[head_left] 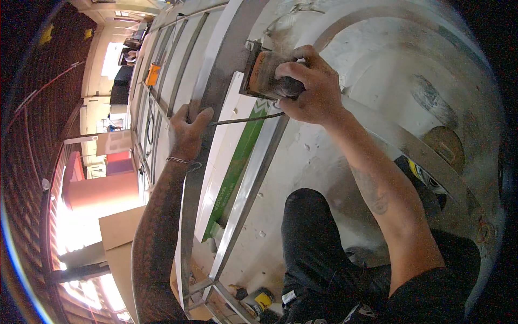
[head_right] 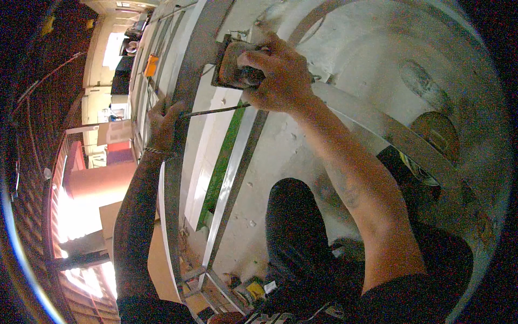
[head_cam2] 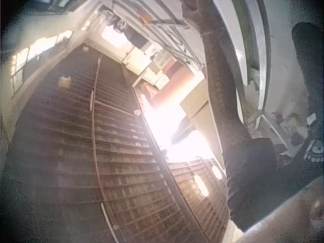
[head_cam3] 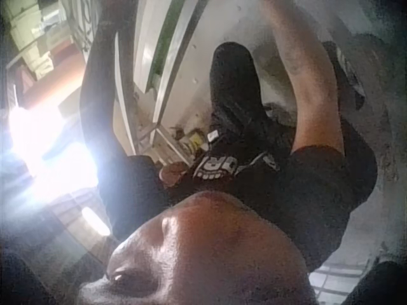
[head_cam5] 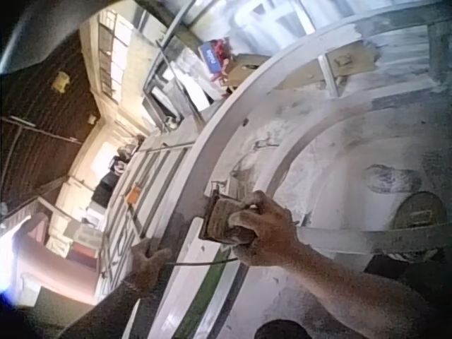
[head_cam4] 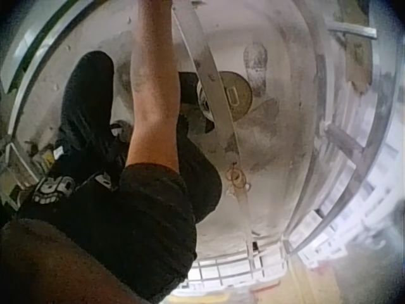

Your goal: The person sands a metal frame structure using an electric sander.

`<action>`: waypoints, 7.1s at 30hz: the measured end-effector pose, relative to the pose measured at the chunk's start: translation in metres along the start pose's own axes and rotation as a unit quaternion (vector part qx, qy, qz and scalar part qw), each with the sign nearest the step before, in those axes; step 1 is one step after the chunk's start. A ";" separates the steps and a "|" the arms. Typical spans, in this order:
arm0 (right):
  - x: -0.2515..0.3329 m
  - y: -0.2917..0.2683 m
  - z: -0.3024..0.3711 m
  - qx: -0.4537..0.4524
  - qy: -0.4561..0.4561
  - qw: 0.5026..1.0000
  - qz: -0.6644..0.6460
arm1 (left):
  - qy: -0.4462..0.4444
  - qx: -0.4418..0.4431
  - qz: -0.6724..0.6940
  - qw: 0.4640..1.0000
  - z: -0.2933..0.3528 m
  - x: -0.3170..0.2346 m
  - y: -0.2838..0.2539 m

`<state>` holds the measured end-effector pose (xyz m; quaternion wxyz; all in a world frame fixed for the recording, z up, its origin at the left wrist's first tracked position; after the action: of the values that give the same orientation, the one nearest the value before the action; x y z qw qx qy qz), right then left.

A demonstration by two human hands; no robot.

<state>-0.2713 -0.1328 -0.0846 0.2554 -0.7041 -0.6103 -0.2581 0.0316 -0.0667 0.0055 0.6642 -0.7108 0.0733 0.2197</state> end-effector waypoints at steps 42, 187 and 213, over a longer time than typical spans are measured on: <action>0.041 0.012 -0.006 0.044 -0.089 0.995 0.007 | 0.007 -0.045 0.009 0.999 -0.001 -0.004 -0.003; -0.061 0.019 -0.052 -0.161 0.416 0.865 -0.230 | -0.112 -0.062 -0.093 0.987 0.016 -0.037 -0.012; -0.005 0.025 -0.030 -0.255 0.426 0.817 -0.295 | -0.080 -0.126 -0.002 0.989 0.027 -0.009 -0.011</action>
<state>-0.2483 -0.1594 -0.0672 0.2132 -0.3502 -0.5312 -0.7414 0.0223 -0.0404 0.0181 0.5734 -0.7691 -0.0103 0.2821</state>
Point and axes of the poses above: each hand's wrist, its own z-axis away from the middle knuckle, its own y-axis out of the palm, x = y × z, the point moved 7 cm from there along -z, towards the middle knuckle, and after that the axes turned 3 degrees about -z, right-handed, at the moved point
